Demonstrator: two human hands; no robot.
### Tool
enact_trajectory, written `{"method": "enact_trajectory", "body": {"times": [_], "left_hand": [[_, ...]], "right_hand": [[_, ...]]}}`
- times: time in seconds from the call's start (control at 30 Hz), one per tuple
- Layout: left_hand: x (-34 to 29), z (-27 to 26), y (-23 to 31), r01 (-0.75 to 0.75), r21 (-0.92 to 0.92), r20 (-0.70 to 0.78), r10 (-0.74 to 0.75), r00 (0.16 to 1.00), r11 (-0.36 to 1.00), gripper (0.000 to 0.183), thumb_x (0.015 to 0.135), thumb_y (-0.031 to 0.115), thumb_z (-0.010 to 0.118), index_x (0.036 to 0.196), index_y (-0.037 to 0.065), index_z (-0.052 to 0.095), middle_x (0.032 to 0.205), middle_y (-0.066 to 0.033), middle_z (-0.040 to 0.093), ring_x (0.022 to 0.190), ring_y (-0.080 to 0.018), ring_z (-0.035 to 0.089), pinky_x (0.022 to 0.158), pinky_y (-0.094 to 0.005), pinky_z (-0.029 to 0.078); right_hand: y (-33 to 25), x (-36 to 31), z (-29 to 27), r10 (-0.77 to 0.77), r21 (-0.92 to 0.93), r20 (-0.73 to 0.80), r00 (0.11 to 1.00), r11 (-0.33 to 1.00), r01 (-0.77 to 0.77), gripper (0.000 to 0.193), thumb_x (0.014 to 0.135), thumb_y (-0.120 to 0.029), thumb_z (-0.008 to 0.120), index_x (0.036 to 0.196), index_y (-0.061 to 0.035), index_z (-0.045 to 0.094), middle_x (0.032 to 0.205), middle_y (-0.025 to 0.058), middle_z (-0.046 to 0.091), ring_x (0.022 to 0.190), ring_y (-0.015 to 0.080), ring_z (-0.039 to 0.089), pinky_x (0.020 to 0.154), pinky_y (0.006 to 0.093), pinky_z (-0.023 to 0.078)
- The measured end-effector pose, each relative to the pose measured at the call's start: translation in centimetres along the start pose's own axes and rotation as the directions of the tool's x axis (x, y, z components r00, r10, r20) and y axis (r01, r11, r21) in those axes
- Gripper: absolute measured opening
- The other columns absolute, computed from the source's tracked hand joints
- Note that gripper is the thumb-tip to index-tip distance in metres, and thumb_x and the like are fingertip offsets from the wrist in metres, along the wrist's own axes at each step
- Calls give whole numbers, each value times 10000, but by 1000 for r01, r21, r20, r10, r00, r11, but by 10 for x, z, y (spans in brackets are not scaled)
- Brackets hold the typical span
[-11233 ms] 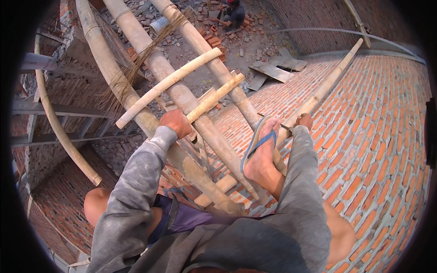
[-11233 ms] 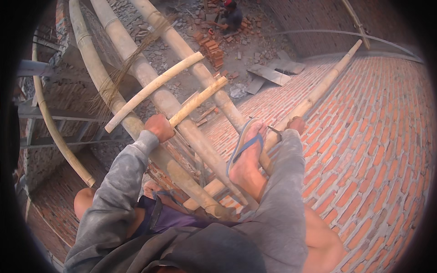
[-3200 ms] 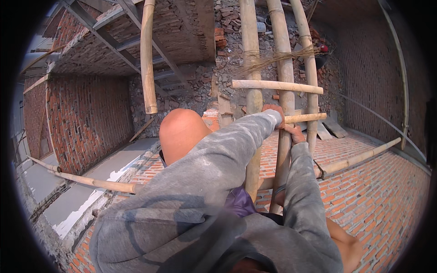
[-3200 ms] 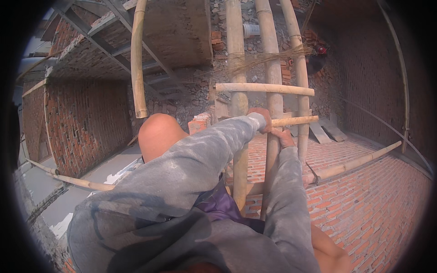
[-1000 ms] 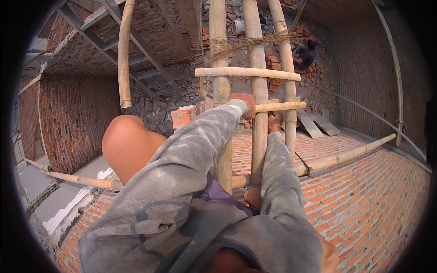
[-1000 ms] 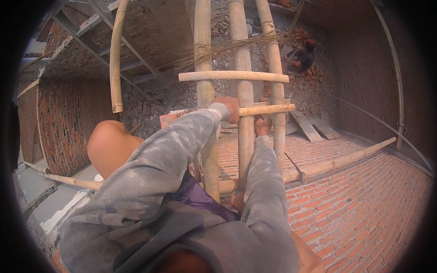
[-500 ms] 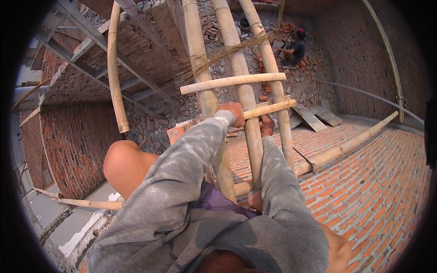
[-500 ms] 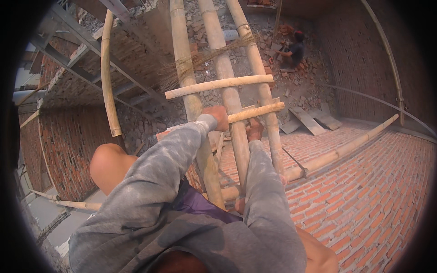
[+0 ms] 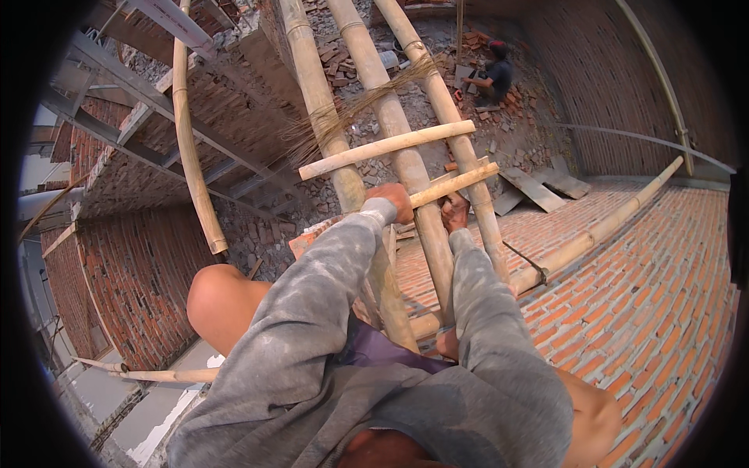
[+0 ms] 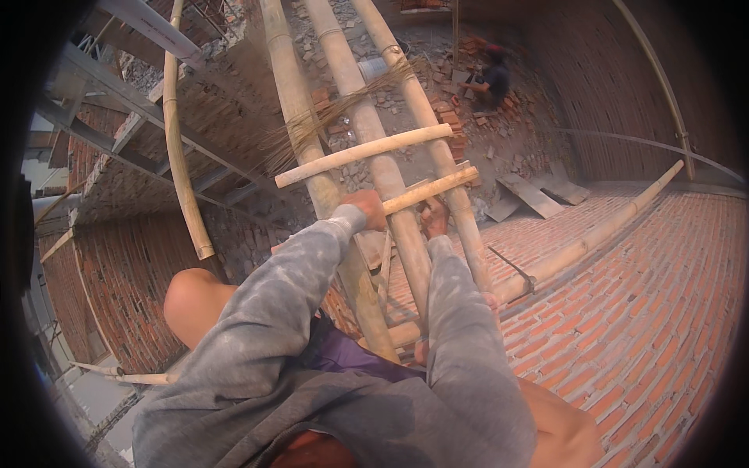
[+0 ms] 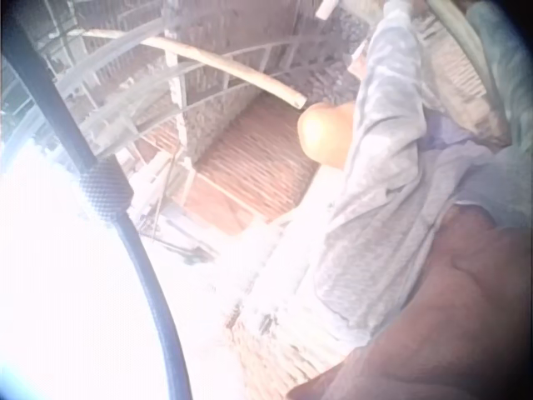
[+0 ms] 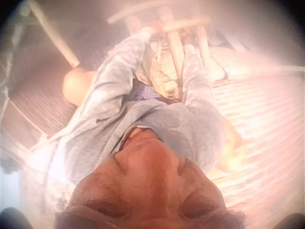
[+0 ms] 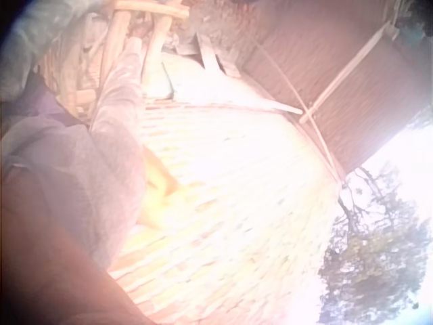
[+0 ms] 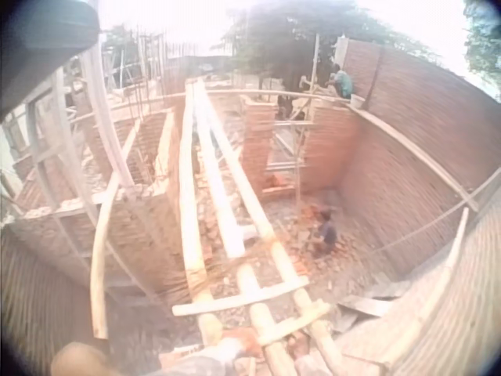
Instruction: The person sits on the floor and assembles a bamboo scaffolding structure by placing horizontal bamboo poles across vertical supports. They secure the joints using a metal rod to twist and tighten wire bindings around the intersections.
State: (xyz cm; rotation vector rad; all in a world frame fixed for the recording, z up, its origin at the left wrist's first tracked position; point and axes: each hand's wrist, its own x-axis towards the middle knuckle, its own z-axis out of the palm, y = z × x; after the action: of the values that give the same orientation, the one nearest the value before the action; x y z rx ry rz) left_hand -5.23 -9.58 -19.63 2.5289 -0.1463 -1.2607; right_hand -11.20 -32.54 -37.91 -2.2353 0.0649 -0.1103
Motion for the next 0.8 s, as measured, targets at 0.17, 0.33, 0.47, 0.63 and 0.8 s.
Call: {"method": "enact_trajectory", "body": {"times": [0.17, 0.33, 0.47, 0.63, 0.8], "left_hand": [[1, -2, 0, -4, 35, 59, 2, 998, 999, 491, 709, 311, 853, 1094, 13, 793, 1106, -185, 783, 1041, -321, 763, 906, -422, 601], [2, -2, 0, 7, 30, 58, -9, 998, 1000, 576, 680, 352, 899, 1131, 13, 784, 1151, -175, 779, 1076, -329, 754, 937, -430, 592], [5, 0, 0, 15, 25, 41, -16, 999, 1000, 599, 676, 350, 907, 1150, 7, 777, 1165, -182, 776, 1091, -328, 751, 945, -436, 588], [7, 2, 1, 32, 52, 44, -34, 998, 998, 618, 667, 336, 908, 1166, -1, 771, 1172, -196, 771, 1100, -334, 747, 936, -440, 589], [3, -2, 1, 15, 14, 68, -16, 998, 1000, 648, 652, 352, 912, 1164, -19, 766, 1171, -208, 766, 1094, -363, 743, 921, -444, 591]], "right_hand": [[18, 9, 15, 302, 35, 134, 944, 950, -309, 152, 848, -43, 559, 904, -28, 699, 689, 136, 670, 658, 318, 671, 618, 423, 509], [14, 9, 19, -129, -82, 1, 992, 988, 129, 150, 786, 11, 632, 919, -28, 689, 706, 151, 646, 693, 395, 666, 654, 457, 519], [-10, 0, -11, -107, -77, 44, 993, 991, 110, 301, 777, 34, 674, 1065, -45, 711, 926, 184, 690, 853, 414, 676, 767, 479, 537], [-20, -18, -31, 80, -112, 123, 989, 992, -66, 434, 794, 48, 668, 1210, -67, 714, 1067, 197, 695, 971, 401, 675, 851, 482, 540], [-4, -12, -12, 197, -77, 109, 974, 979, -189, 412, 818, 14, 651, 1212, -77, 732, 1015, 180, 720, 936, 390, 688, 858, 477, 546]]}}
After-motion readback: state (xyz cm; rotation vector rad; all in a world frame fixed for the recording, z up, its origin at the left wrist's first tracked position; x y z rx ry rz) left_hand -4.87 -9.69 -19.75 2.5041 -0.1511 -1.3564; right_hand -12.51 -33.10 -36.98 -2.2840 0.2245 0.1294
